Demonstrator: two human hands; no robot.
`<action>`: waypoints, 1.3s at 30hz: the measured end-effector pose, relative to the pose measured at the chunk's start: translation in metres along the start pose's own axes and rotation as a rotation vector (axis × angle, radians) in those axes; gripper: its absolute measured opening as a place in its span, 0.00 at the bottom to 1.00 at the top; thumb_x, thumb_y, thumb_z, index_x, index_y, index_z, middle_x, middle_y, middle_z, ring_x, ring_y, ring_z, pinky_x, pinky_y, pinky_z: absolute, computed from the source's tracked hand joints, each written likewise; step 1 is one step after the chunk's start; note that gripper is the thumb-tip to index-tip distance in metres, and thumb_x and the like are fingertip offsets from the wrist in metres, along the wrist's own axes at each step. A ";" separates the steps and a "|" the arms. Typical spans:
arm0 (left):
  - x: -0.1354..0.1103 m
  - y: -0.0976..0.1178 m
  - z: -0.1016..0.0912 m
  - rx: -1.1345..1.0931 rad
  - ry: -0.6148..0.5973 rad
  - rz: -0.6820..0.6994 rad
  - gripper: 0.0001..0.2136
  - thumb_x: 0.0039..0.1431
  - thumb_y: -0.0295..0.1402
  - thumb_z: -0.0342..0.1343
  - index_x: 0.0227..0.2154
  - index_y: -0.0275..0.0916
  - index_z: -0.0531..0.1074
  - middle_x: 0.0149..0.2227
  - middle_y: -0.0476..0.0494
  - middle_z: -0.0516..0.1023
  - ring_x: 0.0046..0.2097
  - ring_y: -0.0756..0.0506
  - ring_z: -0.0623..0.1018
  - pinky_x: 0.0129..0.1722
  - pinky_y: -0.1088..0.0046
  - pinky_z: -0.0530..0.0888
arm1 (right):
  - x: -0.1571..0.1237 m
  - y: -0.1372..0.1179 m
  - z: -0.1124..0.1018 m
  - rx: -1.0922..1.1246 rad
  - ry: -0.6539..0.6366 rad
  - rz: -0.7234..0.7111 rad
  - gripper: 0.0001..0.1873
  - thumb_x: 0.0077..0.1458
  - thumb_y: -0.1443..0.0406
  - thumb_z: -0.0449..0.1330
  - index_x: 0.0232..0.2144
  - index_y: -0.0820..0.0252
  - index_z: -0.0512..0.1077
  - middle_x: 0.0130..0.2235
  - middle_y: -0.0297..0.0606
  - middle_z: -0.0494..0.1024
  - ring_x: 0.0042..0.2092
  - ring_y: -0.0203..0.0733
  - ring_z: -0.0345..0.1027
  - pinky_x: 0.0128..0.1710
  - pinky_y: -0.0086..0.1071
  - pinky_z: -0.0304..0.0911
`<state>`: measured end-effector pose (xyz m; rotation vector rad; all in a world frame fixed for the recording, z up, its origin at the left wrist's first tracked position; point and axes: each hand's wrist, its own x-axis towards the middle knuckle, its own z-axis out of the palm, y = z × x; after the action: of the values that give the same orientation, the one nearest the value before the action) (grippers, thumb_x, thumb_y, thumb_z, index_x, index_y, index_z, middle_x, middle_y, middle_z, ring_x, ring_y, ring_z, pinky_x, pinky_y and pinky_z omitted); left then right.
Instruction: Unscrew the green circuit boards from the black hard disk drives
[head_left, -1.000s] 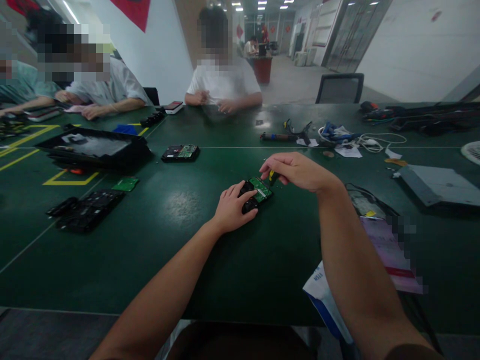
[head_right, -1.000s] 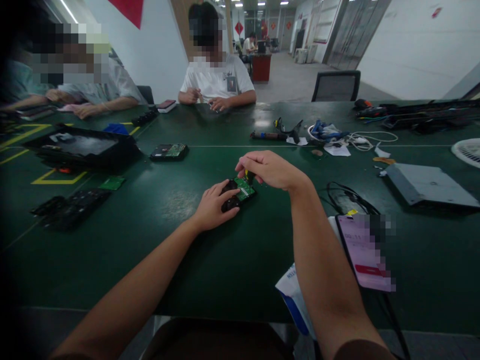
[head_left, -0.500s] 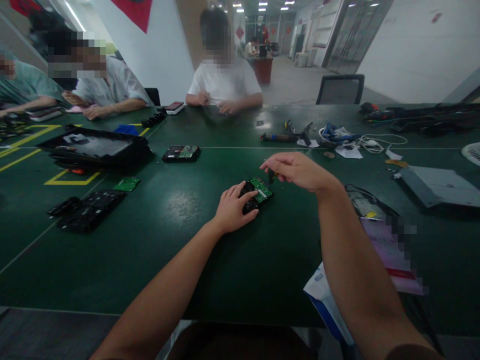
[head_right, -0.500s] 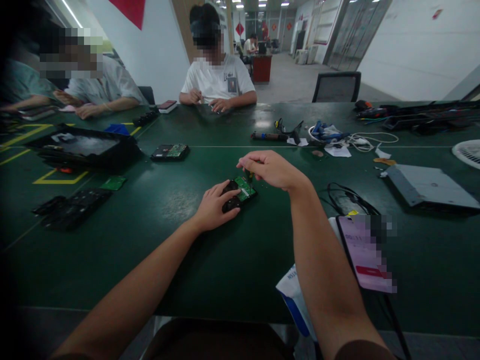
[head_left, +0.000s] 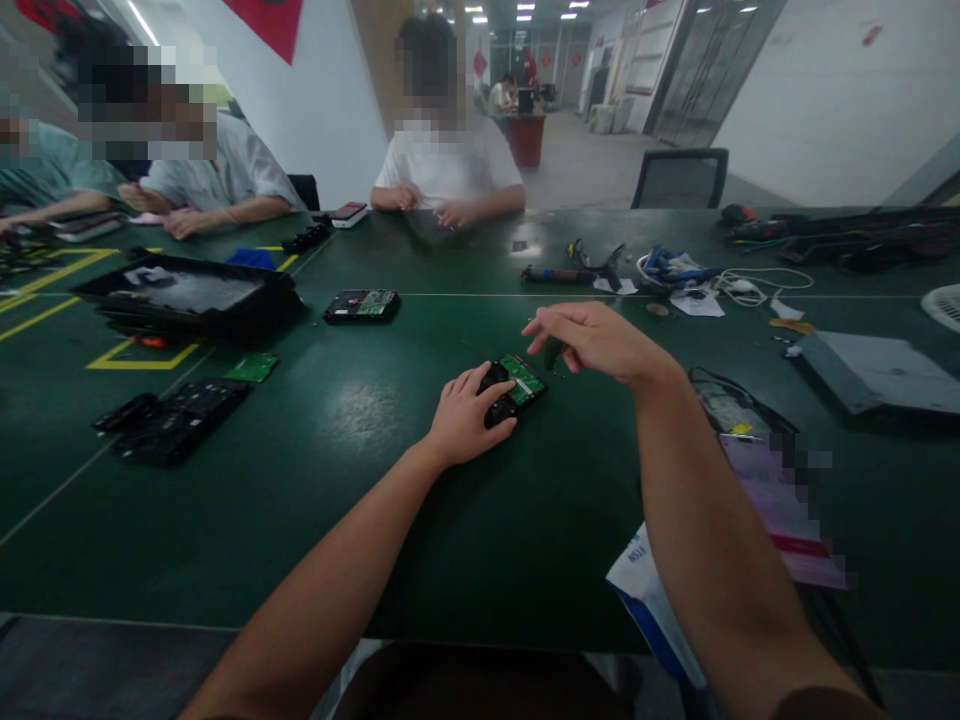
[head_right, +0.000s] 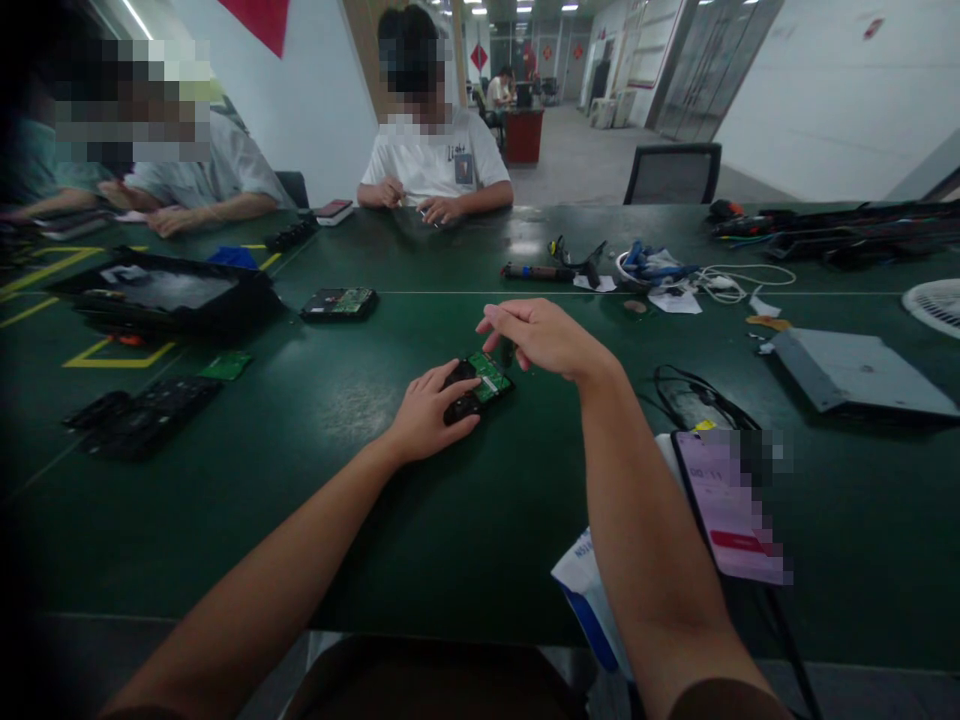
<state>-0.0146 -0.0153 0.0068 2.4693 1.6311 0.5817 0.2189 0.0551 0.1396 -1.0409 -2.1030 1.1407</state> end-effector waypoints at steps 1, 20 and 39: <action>0.000 0.000 0.000 0.001 -0.001 0.002 0.28 0.63 0.48 0.61 0.65 0.52 0.68 0.74 0.39 0.55 0.72 0.30 0.59 0.66 0.44 0.61 | 0.000 0.000 0.001 0.016 -0.015 0.002 0.23 0.70 0.48 0.54 0.42 0.59 0.79 0.39 0.40 0.84 0.21 0.29 0.63 0.20 0.29 0.59; -0.001 0.000 0.000 -0.013 0.000 0.004 0.29 0.63 0.48 0.61 0.66 0.51 0.68 0.74 0.39 0.54 0.71 0.29 0.59 0.66 0.44 0.60 | 0.005 0.007 -0.001 -0.181 0.155 0.015 0.18 0.62 0.51 0.64 0.30 0.59 0.73 0.26 0.33 0.75 0.27 0.35 0.66 0.28 0.32 0.58; 0.000 0.000 0.000 -0.005 0.012 0.003 0.29 0.62 0.48 0.61 0.65 0.51 0.69 0.73 0.38 0.55 0.71 0.29 0.59 0.66 0.44 0.60 | 0.004 0.002 0.011 0.295 -0.060 0.037 0.20 0.70 0.49 0.55 0.41 0.59 0.73 0.37 0.39 0.79 0.25 0.33 0.74 0.23 0.28 0.70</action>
<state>-0.0140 -0.0151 0.0067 2.4693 1.6286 0.6010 0.2097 0.0545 0.1326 -0.9183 -1.8916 1.4635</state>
